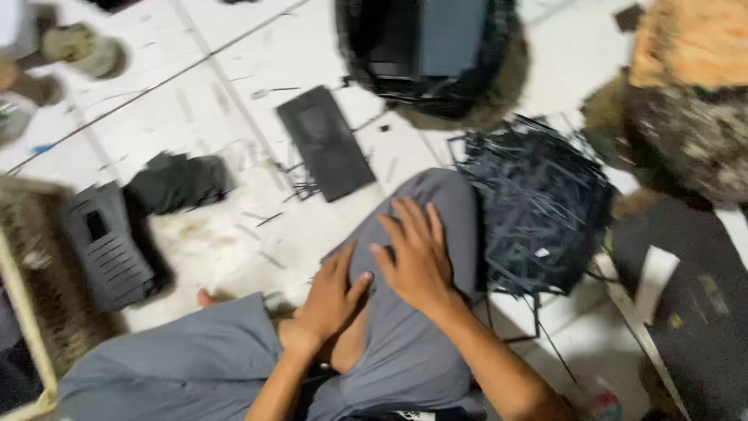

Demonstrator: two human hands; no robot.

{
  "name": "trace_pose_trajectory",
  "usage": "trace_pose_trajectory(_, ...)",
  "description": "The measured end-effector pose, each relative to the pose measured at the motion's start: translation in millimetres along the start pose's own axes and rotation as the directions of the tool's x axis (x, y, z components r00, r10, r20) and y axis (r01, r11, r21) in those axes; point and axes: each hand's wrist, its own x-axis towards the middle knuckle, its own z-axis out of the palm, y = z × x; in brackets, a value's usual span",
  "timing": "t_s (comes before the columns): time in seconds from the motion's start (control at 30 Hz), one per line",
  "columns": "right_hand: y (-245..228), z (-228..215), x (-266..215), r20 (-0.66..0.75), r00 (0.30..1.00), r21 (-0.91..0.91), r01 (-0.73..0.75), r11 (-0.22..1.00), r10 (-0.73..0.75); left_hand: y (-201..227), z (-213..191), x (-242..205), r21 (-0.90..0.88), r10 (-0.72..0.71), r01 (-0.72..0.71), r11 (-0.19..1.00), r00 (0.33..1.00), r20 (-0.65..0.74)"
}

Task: Stripping the inner waste material from pre-cut black leather components by hand.

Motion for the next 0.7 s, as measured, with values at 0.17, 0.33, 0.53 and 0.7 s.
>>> trace_pose_trajectory(0.17,5,55,66,0.120,0.992,-0.009,-0.023,1.000,0.024,-6,-5,-1,0.012,-0.046,0.046,0.999,0.999,-0.004)
trace_pose_trajectory(0.33,71,143,120,0.153,0.959,-0.016,-0.241,0.970,0.240,-8,-17,10,0.041,-0.086,0.084,0.996,0.995,0.043)
trace_pose_trajectory(0.53,63,145,126,0.242,0.867,0.000,-0.449,0.894,0.435,-25,-53,66,-0.519,-0.500,0.379,0.766,0.859,-0.112)
trace_pose_trajectory(0.7,60,131,131,0.294,0.814,0.095,-0.546,0.832,0.501,-55,-43,116,-0.593,-0.507,0.326,0.737,0.846,-0.166)
